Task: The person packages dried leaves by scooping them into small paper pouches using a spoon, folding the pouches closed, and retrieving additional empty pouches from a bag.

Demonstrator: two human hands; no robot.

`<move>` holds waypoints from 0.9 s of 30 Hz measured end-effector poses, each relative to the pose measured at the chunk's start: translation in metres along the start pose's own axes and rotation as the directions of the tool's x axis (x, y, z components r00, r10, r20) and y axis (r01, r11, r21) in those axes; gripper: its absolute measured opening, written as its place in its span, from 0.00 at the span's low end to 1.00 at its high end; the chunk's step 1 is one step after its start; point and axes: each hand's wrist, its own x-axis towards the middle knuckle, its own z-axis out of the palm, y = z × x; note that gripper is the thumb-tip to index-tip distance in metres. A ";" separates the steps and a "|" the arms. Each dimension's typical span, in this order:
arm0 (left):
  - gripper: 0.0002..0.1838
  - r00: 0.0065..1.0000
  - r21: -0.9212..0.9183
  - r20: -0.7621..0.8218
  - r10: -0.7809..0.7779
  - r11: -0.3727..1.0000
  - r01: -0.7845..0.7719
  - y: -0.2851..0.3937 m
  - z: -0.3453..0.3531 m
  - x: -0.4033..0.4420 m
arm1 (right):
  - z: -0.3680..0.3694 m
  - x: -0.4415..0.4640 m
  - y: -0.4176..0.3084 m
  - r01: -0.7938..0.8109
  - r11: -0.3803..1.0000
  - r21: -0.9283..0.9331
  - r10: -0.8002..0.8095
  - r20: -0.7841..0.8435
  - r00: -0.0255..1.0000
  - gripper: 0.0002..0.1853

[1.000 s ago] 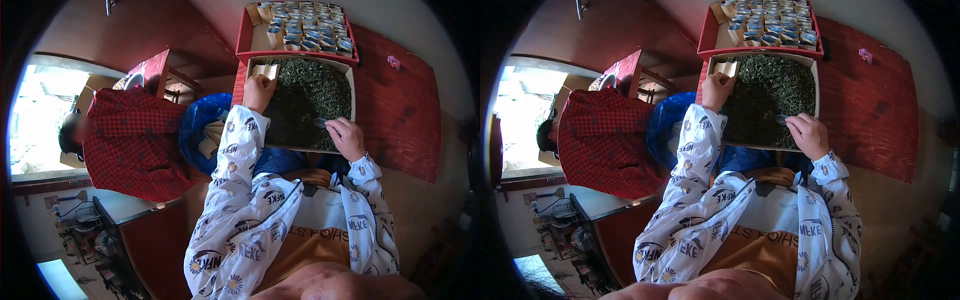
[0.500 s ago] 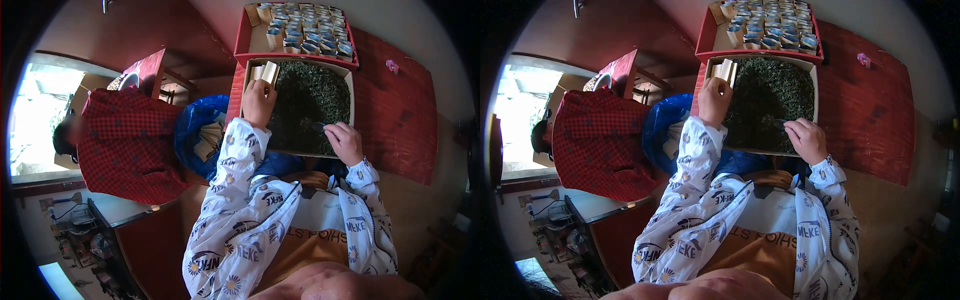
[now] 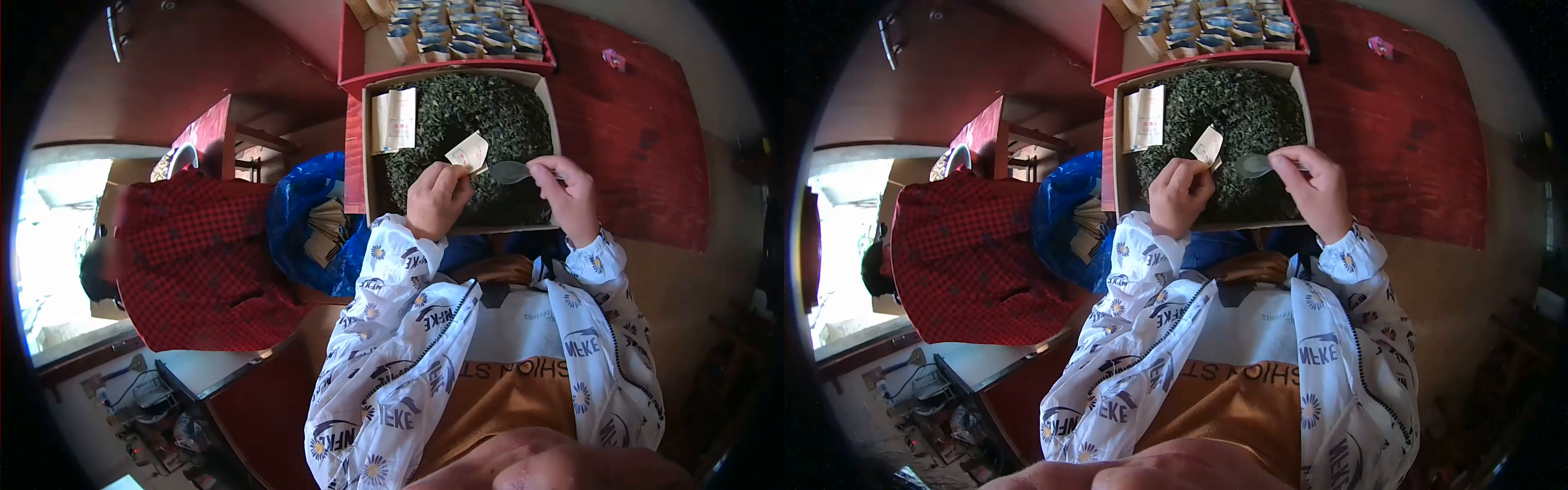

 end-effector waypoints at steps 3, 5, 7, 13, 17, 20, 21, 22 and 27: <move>0.08 1.000 0.048 -0.002 -0.018 0.999 0.018 0.004 0.008 -0.004 | 0.010 -0.003 -0.006 0.129 0.988 -0.083 -0.126 0.047 0.991 0.06; 0.09 1.000 0.051 0.007 -0.011 0.999 0.010 0.005 0.009 -0.006 | 0.013 -0.004 -0.015 0.138 0.987 -0.084 -0.134 0.054 0.990 0.05; 0.09 1.000 0.059 0.015 -0.002 0.998 0.001 0.004 0.009 -0.007 | 0.014 -0.005 -0.016 0.197 0.972 -0.129 -0.199 -0.003 0.980 0.05; 0.11 0.998 0.036 0.016 0.053 0.998 -0.054 0.004 0.005 -0.009 | 0.005 -0.006 -0.027 0.149 0.982 -0.119 -0.168 -0.162 0.972 0.07; 0.11 0.992 0.066 -0.001 0.123 0.990 -0.123 0.008 0.004 0.001 | 0.008 -0.001 -0.023 0.182 0.973 -0.145 -0.193 -0.066 0.979 0.06; 0.11 0.996 0.004 0.037 0.078 0.997 -0.078 0.007 0.007 0.001 | 0.020 -0.001 -0.019 0.212 0.963 -0.164 -0.205 0.059 0.977 0.06; 0.11 0.996 -0.085 0.094 0.001 0.996 0.007 0.006 0.008 -0.001 | 0.023 -0.001 -0.018 0.210 0.964 -0.163 -0.203 0.059 0.977 0.06; 0.11 0.995 -0.083 0.097 -0.001 0.996 0.009 0.005 0.008 -0.005 | 0.027 -0.003 -0.016 0.202 0.966 -0.161 -0.191 0.081 0.978 0.05; 0.11 0.925 -0.368 0.325 -0.199 0.874 0.317 0.005 0.003 -0.006 | 0.037 -0.002 -0.012 0.276 0.943 -0.185 -0.262 0.098 0.960 0.05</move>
